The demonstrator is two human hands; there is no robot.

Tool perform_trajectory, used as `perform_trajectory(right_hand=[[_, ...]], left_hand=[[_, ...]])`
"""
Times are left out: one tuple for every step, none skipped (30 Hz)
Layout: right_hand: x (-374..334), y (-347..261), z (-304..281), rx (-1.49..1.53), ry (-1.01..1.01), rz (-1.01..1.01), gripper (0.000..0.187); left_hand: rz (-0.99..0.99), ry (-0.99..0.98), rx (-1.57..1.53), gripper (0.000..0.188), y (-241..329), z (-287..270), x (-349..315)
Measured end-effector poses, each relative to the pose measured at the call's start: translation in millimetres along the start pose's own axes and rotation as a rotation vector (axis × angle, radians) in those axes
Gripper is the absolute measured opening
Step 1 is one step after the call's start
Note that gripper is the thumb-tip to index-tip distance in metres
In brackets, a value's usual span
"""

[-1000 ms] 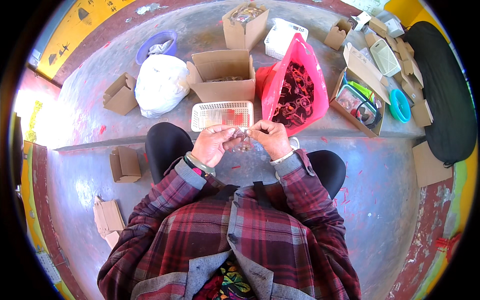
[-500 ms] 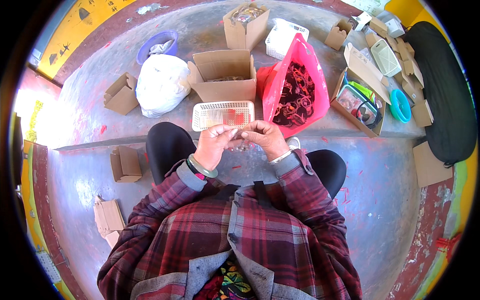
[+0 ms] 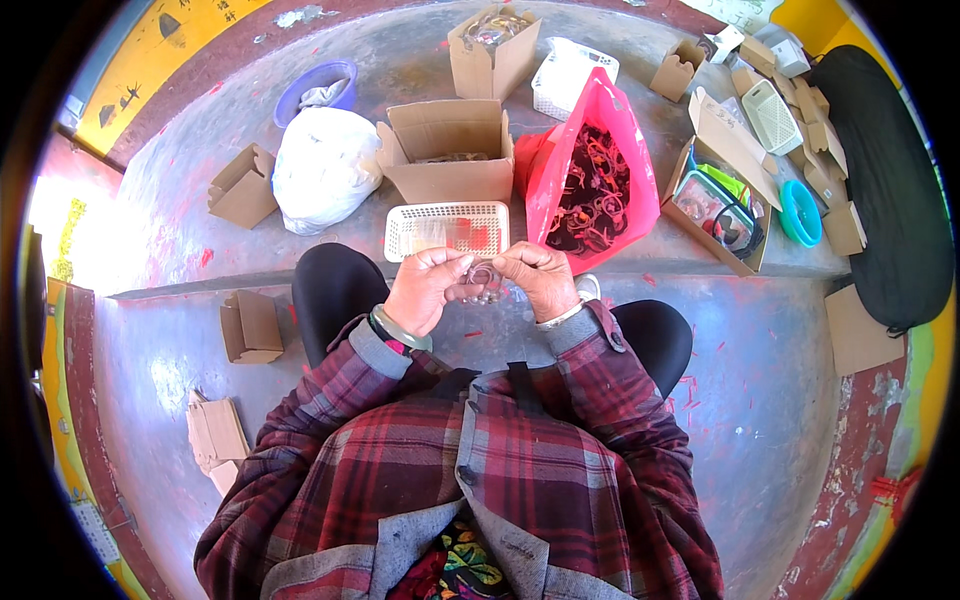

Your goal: The person sits on the floor and sorts small, clear plastic rings from a pink bag into a white basket. They handle the items one by one, picking them up from the bag and placing them into the basket.

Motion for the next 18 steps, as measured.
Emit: perform_trajectory(right_hand=[[0,2,-1,0.001,0.003,-0.001,0.01],[0,4,-2,0.002,0.006,-0.001,0.011],[1,5,-3,-0.014,0.008,-0.013,0.011],[1,6,-4,-0.029,0.01,-0.025,0.01],[1,7,-5,-0.045,0.012,-0.036,0.01],[1,9,-7,-0.04,0.015,-0.032,0.01],[2,12,-9,-0.034,0.017,-0.028,0.01],[2,13,-10,-0.028,0.02,-0.024,0.01],[2,13,-10,-0.046,0.02,-0.027,0.01],[2,12,-9,-0.063,0.02,-0.031,0.01],[2,12,-8,-0.08,0.021,-0.034,0.01],[3,11,-7,-0.105,0.009,-0.053,0.01],[3,11,-6,-0.13,-0.002,-0.071,0.01],[3,10,-4,-0.155,-0.013,-0.09,0.009],[3,11,-4,-0.155,-0.01,-0.085,0.009],[2,11,-3,-0.156,-0.007,-0.08,0.009],[2,11,-3,-0.156,-0.004,-0.075,0.008],[1,10,-3,-0.167,-0.002,-0.081,0.008]], left_hand=[[-0.005,-0.002,-0.008,0.02,0,-1,0],[-0.01,-0.005,-0.017,0.02,-1,-1,1],[-0.011,-0.009,-0.025,0.02,-1,-1,0],[-0.012,-0.013,-0.034,0.02,0,0,0],[-0.014,-0.018,-0.042,0.02,0,0,0],[-0.026,-0.022,-0.06,0.021,1,1,-1],[-0.039,-0.026,-0.077,0.022,3,1,-1],[-0.051,-0.031,-0.095,0.023,5,2,-1],[-0.048,-0.023,-0.023,0.024,6,3,-1],[-0.044,-0.015,0.049,0.025,6,5,0],[-0.041,-0.006,0.121,0.026,7,5,0],[-0.042,-0.03,0.187,0.027,4,4,1],[-0.043,-0.053,0.252,0.027,0,1,4],[-0.044,-0.077,0.318,0.028,-2,0,5],[-0.023,-0.066,0.344,0.026,-1,0,4],[-0.002,-0.055,0.37,0.024,-1,0,4],[0.019,-0.045,0.396,0.023,1,0,4],[0.02,-0.043,0.394,0.023,1,1,4]])
Point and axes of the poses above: each hand's wrist, its own x-axis towards the middle knuckle, its own z-axis out of the palm, y = z × x, the point moved 5 cm from there along x, towards the middle knuckle, and after that the axes turned 5 degrees about -y, right-handed, at the moved point
